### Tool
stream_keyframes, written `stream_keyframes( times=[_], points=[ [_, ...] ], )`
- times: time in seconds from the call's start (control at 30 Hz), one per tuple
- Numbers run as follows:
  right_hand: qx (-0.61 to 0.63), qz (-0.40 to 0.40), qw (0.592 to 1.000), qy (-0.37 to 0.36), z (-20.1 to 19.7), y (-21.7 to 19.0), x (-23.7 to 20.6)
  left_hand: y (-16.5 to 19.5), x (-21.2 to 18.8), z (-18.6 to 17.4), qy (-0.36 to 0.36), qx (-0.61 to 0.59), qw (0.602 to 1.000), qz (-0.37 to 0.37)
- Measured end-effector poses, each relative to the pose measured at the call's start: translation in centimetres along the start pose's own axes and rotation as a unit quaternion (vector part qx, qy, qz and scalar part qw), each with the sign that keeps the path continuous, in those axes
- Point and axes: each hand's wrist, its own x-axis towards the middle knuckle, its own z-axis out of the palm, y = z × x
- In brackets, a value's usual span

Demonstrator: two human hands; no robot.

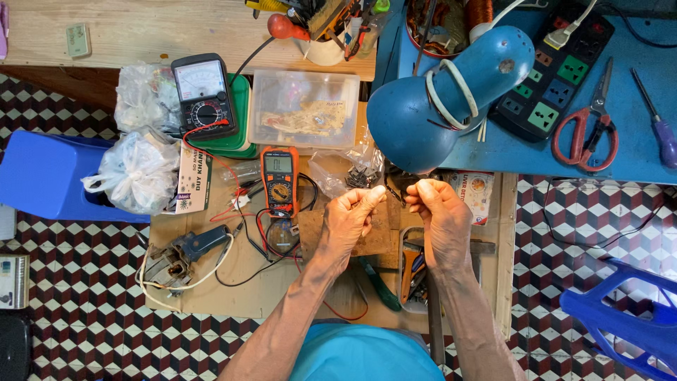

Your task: The person sits at a repair bench and works on a small electrical plug, pulling apart its housing and handling its internal parts. They pick up small components from the bench, fit parts together by hand, use pliers on the plug, and hold the assembled plug while working on it.

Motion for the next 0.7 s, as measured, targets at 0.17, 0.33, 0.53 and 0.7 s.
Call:
stream_keyframes(
  times=[0.17,0.33,0.53,0.7],
  points=[
    [0.015,0.033,0.998,0.054,-0.5,1.1,-0.3,0.2,1.2,-0.1,-0.015,0.017,1.000,-0.001],
    [-0.037,0.033,0.998,0.046,0.3,1.5,-0.9,0.8,1.4,-0.2,-0.075,-0.074,0.994,0.010],
    [-0.144,-0.037,0.988,0.041,2.6,0.9,-2.4,1.8,0.7,0.3,-0.131,-0.104,0.985,0.051],
    [-0.225,-0.083,0.970,0.032,4.9,0.6,-3.1,1.9,0.5,1.2,-0.117,-0.108,0.986,0.049]
  ],
)
